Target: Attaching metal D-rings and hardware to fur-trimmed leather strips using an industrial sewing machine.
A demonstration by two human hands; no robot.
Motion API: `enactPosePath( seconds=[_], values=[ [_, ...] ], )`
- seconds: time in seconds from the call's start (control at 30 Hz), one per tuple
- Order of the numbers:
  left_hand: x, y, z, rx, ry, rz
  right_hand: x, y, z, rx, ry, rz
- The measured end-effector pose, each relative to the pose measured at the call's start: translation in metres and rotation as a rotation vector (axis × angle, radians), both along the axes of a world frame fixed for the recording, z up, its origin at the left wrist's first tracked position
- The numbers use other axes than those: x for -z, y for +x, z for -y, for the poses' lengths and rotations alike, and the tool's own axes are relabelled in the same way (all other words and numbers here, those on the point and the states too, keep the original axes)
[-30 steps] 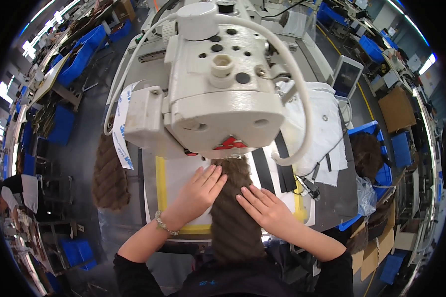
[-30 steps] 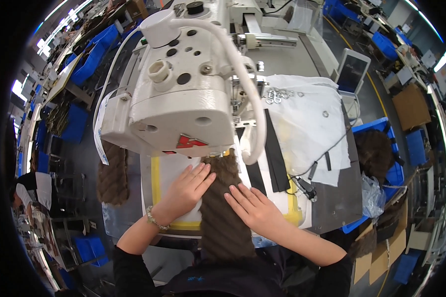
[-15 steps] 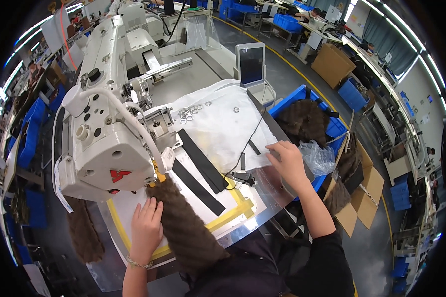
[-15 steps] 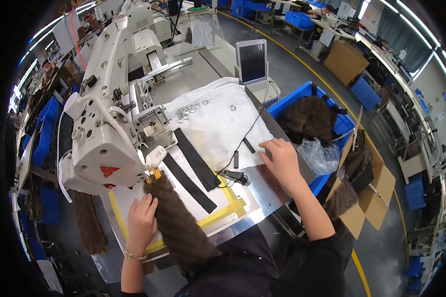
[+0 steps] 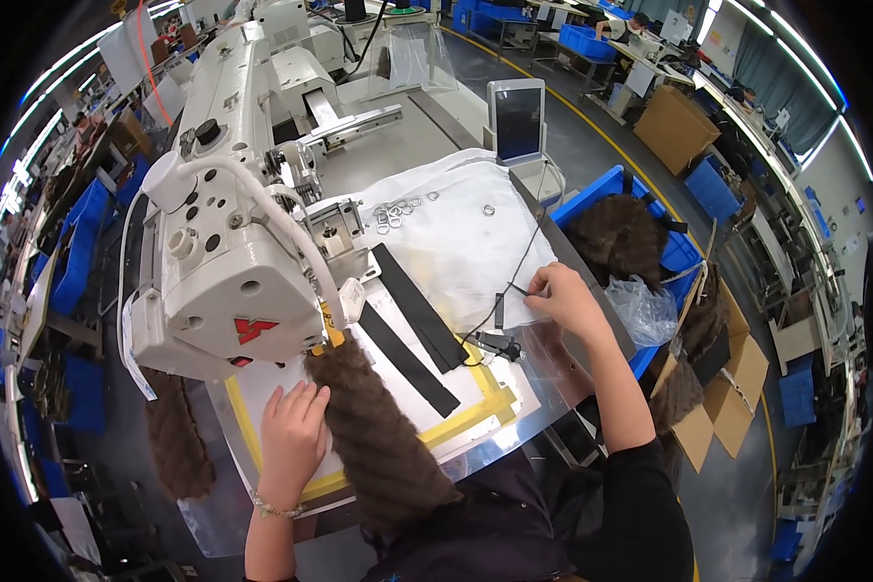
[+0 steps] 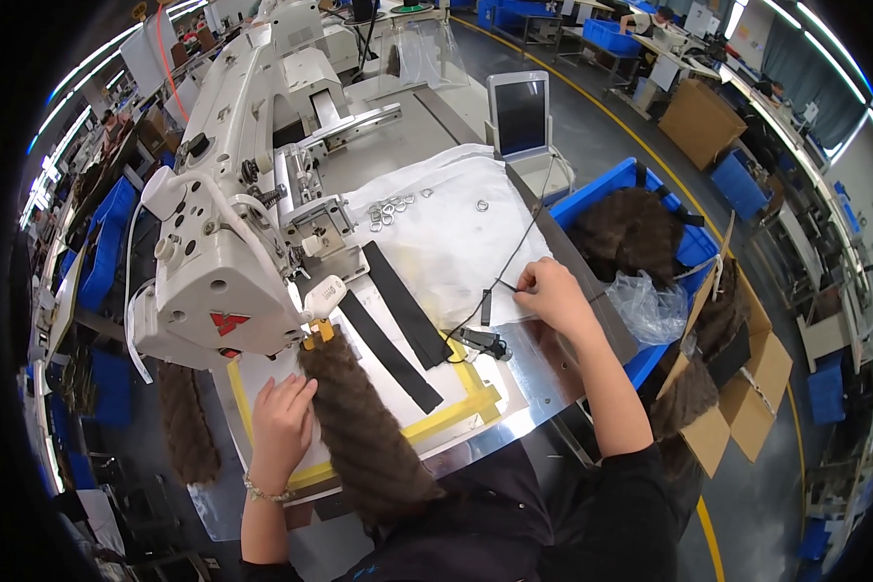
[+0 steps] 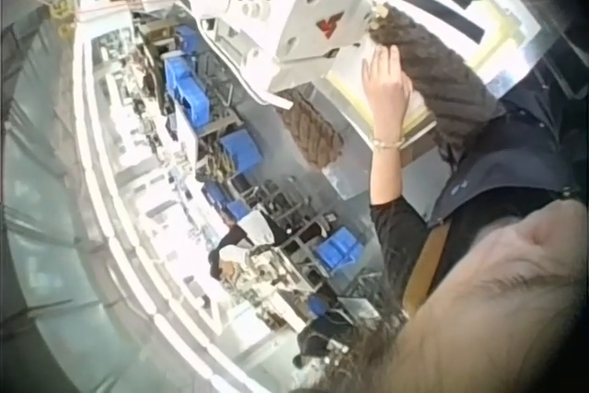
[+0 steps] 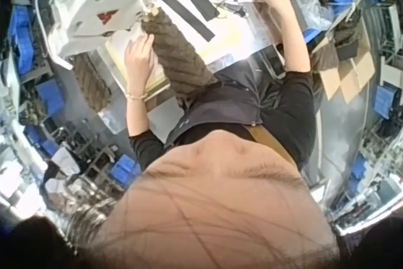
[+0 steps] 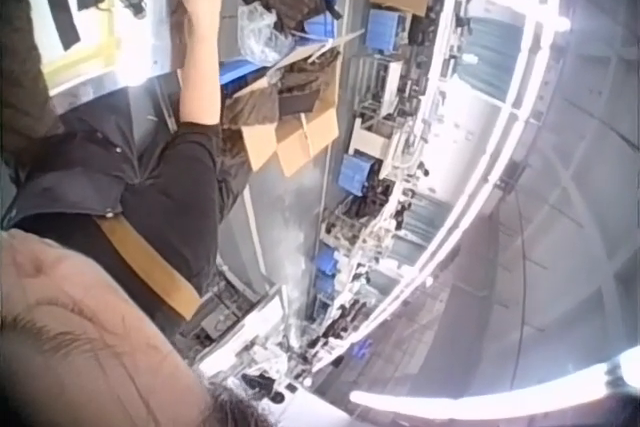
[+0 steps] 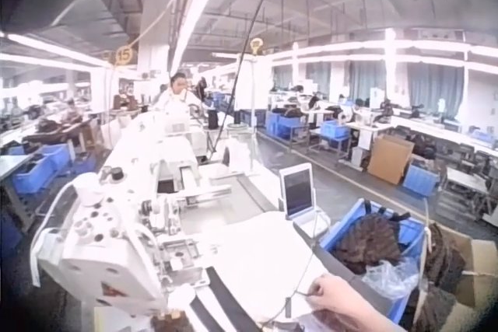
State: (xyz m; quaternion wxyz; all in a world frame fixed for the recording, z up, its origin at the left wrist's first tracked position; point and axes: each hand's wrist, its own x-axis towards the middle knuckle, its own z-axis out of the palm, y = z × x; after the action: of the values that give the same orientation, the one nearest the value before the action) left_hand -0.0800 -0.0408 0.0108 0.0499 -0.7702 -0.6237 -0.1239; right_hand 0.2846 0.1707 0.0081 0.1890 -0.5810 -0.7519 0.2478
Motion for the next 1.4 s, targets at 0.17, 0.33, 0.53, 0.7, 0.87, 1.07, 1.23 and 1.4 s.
enactPosePath(
  seconds=[0.17, 0.33, 0.53, 0.7, 0.87, 1.07, 1.23, 1.4],
  values=[
    [-0.008, -0.005, 0.007, -0.023, 0.075, 0.115, -0.032, -0.002, 0.03, 0.137, 0.043, 0.154],
    [-0.02, 0.02, 0.016, 0.085, 0.029, 0.608, -0.031, -0.054, 0.08, -0.388, -0.441, -0.437],
    [-0.014, 0.027, 0.011, 0.6, -0.346, 1.173, 0.02, -0.119, 0.136, -0.764, -1.414, -0.92],
    [-0.012, 0.017, 0.014, 0.52, -0.344, 1.304, 0.025, -0.14, 0.14, -0.703, -1.753, -0.953],
    [-0.008, 0.008, 0.022, 0.326, -0.23, 1.307, -0.036, -0.162, 0.036, -1.039, -0.853, -0.144],
    [0.001, 0.019, 0.013, 0.234, -0.047, 1.151, 0.012, -0.175, -0.1, -0.26, 0.278, -0.269],
    [0.006, 0.017, 0.014, 0.19, -0.022, 1.104, 0.036, -0.194, -0.143, -0.287, 0.233, -0.13],
    [0.007, 0.018, 0.015, 0.191, -0.012, 1.103, 0.033, -0.197, -0.146, -0.304, 0.165, -0.038]
  ],
)
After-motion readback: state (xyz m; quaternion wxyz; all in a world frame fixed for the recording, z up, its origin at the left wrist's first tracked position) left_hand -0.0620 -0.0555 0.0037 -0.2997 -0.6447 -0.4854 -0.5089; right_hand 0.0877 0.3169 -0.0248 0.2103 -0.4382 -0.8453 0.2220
